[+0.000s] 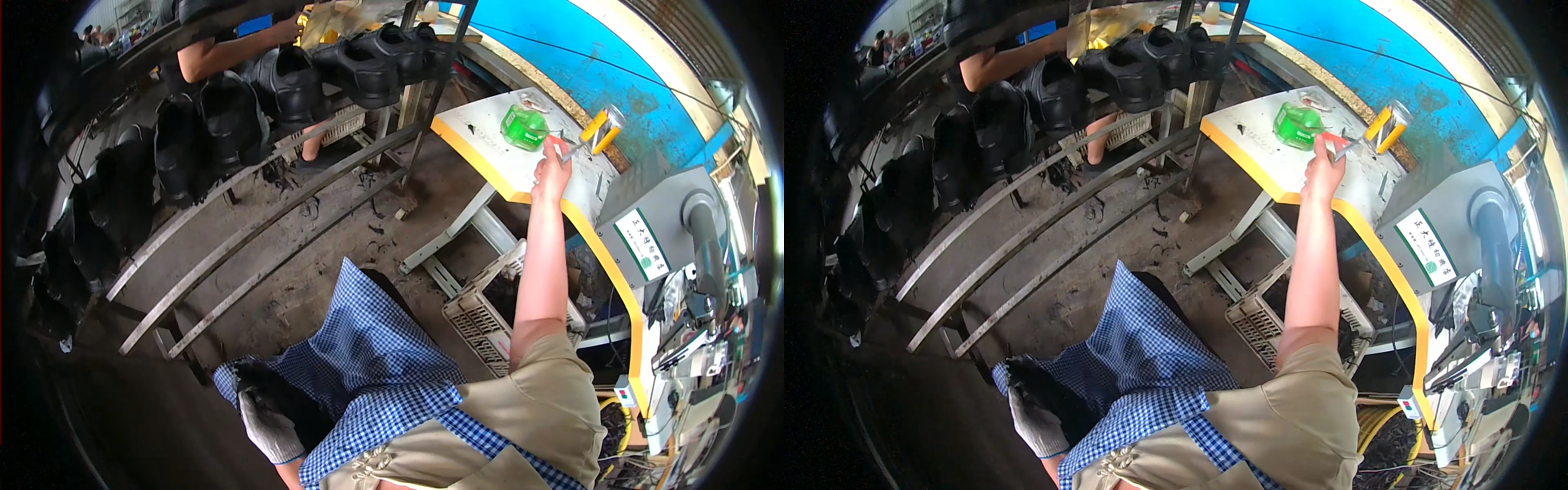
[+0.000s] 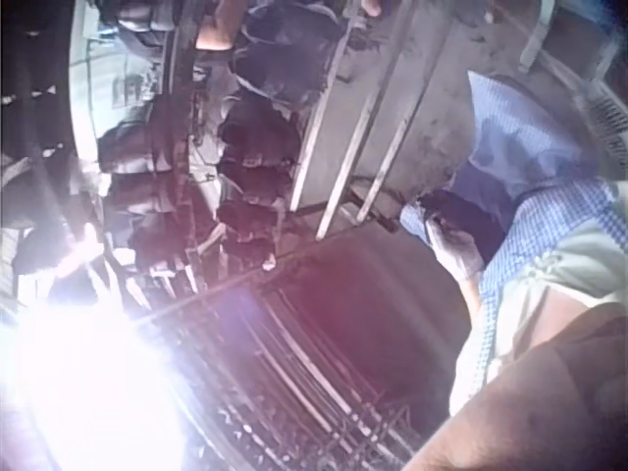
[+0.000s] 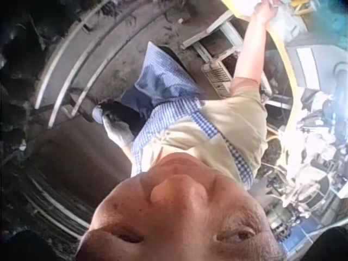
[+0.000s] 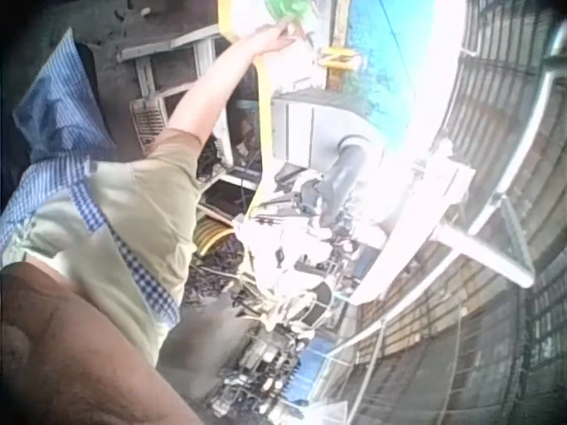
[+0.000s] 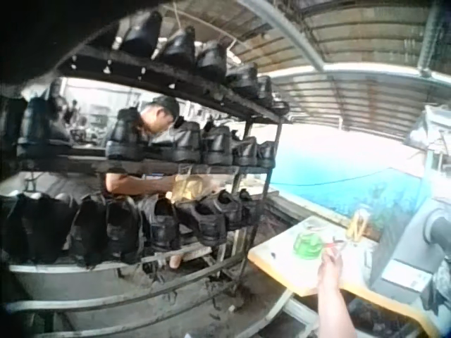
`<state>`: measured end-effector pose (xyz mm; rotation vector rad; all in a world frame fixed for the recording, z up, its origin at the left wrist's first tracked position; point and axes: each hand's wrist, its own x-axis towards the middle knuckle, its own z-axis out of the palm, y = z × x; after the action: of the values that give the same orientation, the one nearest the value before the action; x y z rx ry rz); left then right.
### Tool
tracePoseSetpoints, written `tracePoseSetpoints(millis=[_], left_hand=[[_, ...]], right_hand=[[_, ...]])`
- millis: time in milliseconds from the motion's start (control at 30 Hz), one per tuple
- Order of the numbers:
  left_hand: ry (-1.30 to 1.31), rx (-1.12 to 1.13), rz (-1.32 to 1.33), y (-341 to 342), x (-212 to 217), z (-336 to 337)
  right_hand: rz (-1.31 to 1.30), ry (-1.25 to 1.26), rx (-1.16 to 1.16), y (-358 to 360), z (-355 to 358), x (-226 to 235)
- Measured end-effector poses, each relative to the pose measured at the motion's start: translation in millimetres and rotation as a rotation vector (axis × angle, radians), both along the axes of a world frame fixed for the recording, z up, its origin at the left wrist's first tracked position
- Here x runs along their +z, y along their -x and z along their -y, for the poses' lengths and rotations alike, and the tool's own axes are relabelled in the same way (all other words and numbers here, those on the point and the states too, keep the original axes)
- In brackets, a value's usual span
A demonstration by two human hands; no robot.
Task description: The person uses a pointed metal tool to scrape and clean the sole and heel area of a black shoe. They repeatedly pick up shoes from a nearby rack, perform the scraping action on the bottom of the shoe, and then return the shoe to the rack. The process is repeated for multiple shoes throughout the video.
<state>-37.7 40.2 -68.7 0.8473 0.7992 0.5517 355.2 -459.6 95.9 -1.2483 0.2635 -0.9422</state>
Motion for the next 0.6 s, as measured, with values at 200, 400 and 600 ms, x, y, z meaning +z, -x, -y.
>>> tracePoseSetpoints(millis=[200, 400, 600], left_hand=[[0.110, -0.021, 0.053, -7.9, 9.9, 1.5], [0.004, -0.046, 0.103, -1.2, -1.5, -1.5], [0.099, -0.070, 0.176, -8.6, 6.7, 1.0]], right_hand=[[-0.122, 0.522, -0.125, -60.5, 70.4, -7.3], [-0.360, 0.904, -0.261, -54.4, 82.6, 7.9], [-0.386, 0.750, -0.118, -50.3, 103.2, 23.7]])
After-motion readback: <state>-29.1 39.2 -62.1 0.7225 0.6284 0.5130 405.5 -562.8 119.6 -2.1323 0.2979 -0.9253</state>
